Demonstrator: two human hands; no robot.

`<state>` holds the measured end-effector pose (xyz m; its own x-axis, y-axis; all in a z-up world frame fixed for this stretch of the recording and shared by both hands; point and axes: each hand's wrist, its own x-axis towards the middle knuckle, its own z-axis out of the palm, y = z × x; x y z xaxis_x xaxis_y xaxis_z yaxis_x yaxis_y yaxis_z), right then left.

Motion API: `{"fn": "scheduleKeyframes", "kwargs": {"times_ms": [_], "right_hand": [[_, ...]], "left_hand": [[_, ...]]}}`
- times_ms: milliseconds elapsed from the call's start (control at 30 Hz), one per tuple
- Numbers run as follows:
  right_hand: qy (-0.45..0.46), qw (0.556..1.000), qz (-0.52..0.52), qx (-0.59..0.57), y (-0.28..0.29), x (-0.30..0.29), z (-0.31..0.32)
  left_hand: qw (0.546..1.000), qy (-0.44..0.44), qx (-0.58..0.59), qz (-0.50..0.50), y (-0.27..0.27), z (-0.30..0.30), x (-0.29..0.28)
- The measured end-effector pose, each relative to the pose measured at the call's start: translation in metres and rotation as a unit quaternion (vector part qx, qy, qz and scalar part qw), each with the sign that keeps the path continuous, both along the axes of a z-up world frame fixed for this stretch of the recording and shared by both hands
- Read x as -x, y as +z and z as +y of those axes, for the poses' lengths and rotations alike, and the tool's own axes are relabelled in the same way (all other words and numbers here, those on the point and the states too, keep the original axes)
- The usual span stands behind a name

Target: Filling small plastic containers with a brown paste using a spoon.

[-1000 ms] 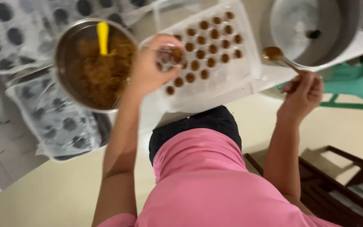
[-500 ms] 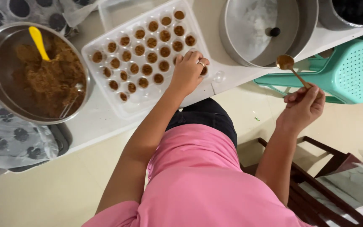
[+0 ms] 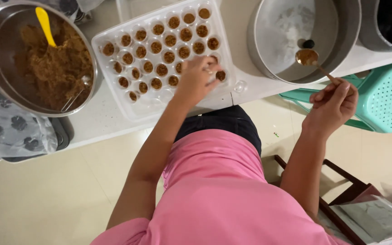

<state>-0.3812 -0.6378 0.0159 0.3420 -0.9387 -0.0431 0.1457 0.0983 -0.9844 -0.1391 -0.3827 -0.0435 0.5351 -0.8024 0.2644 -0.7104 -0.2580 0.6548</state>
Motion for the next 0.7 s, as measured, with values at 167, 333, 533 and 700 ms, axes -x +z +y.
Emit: {"fn": "scheduleKeyframes", "kwargs": {"times_ms": [167, 333, 533, 700], "right_hand": [[0.024, 1.0, -0.014, 0.0, -0.003, -0.023, 0.008], [0.046, 0.999, -0.027, -0.01, 0.004, -0.041, 0.021], [0.054, 0.998, -0.021, -0.007, 0.01, -0.05, 0.028], [0.073, 0.997, -0.013, -0.003, 0.015, -0.067, 0.039]], "left_hand": [[0.992, 0.03, -0.123, 0.006, 0.01, 0.028, 0.001], [0.989, 0.038, -0.137, -0.049, -0.003, 0.016, 0.011], [0.991, 0.05, -0.073, -0.102, 0.009, 0.025, 0.007], [0.998, 0.038, 0.004, 0.047, 0.048, 0.05, -0.007]]}}
